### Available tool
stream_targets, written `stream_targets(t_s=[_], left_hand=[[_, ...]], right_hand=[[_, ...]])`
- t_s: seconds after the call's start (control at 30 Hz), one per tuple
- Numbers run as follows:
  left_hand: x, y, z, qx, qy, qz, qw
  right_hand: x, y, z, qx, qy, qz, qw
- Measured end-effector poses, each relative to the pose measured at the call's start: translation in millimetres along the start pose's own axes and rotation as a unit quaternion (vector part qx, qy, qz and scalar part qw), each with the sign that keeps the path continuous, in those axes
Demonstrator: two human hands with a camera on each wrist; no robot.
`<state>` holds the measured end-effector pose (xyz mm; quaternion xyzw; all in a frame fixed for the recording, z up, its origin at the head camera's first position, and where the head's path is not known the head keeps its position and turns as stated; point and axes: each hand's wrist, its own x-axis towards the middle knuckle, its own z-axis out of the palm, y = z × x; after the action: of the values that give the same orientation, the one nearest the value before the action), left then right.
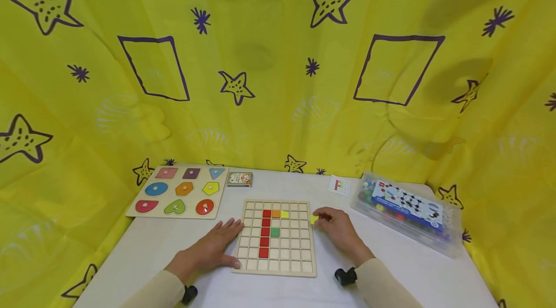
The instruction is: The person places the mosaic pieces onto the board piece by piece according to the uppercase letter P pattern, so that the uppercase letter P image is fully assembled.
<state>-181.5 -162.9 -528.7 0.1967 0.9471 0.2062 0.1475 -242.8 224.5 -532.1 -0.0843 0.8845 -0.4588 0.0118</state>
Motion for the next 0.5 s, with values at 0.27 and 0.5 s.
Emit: stream_targets(t_s=[0.27, 0.5], left_hand=[[1.3, -2.8, 1.5, 0.006, 0.003, 0.008, 0.9999], [0.4, -2.6, 1.2, 0.008, 0.004, 0.012, 0.9999]], right_hand=[[0, -15, 12, 0.027, -0.003, -0.009, 1.000], [-2, -28, 30, 0.044, -0.012, -0.015, 0.999]])
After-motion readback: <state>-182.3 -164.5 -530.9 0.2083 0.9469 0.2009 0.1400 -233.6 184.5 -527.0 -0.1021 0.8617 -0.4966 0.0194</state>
